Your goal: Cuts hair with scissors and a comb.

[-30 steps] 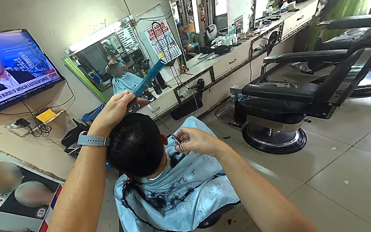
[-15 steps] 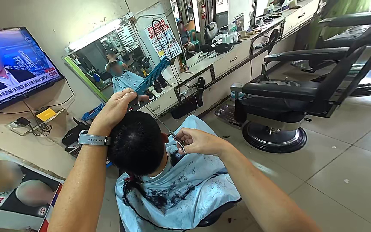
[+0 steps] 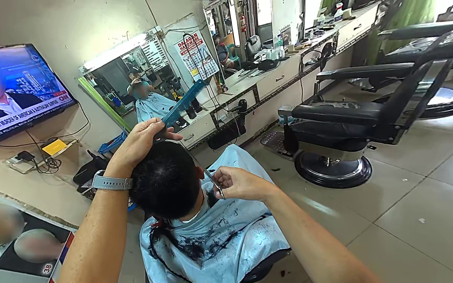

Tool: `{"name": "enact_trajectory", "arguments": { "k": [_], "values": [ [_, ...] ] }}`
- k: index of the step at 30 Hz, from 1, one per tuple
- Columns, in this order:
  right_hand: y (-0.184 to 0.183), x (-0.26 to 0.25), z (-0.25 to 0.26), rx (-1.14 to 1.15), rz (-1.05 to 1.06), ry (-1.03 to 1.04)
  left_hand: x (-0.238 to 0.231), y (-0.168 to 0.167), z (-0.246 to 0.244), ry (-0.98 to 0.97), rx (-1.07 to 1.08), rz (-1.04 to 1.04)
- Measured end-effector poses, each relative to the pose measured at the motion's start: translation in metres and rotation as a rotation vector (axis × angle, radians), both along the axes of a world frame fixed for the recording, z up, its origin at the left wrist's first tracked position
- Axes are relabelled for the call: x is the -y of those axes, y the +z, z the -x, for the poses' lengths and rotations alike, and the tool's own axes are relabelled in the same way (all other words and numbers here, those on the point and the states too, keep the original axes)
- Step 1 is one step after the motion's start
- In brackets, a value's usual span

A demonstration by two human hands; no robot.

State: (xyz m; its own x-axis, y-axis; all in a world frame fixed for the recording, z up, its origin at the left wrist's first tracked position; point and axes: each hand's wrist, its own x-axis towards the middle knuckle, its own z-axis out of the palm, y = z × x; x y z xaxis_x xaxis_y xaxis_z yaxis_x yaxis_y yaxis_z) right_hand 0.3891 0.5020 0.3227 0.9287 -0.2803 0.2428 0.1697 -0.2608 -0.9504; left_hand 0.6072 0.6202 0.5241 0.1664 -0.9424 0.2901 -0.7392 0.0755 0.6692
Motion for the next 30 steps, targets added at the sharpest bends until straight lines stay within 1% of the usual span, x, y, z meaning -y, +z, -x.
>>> {"name": "enact_trajectory", "arguments": {
  "k": [2, 7, 11, 16, 20, 25, 30],
  "values": [
    [-0.001, -0.002, -0.001, -0.008, 0.058, -0.027, 0.000, -0.001, -0.002, -0.014, -0.027, 0.009],
    [0.000, -0.011, -0.001, -0.036, 0.038, -0.097, 0.000, -0.002, -0.002, -0.032, -0.055, 0.040],
    [-0.004, -0.015, -0.002, -0.031, 0.126, -0.140, 0.000, -0.002, -0.001, -0.042, -0.045, 0.042],
    [-0.004, -0.021, -0.001, -0.046, 0.093, -0.179, -0.001, -0.002, -0.001, -0.032, -0.048, 0.045],
    [-0.003, -0.022, 0.000, -0.041, 0.139, -0.188, -0.002, -0.002, -0.002, -0.055, -0.063, 0.051],
    [-0.002, -0.026, 0.002, -0.065, 0.127, -0.213, -0.002, -0.002, 0.000, -0.050, -0.066, 0.053],
    [-0.003, -0.029, 0.001, -0.059, 0.195, -0.246, -0.003, -0.002, -0.002, -0.079, -0.071, 0.063]
  ]
}}
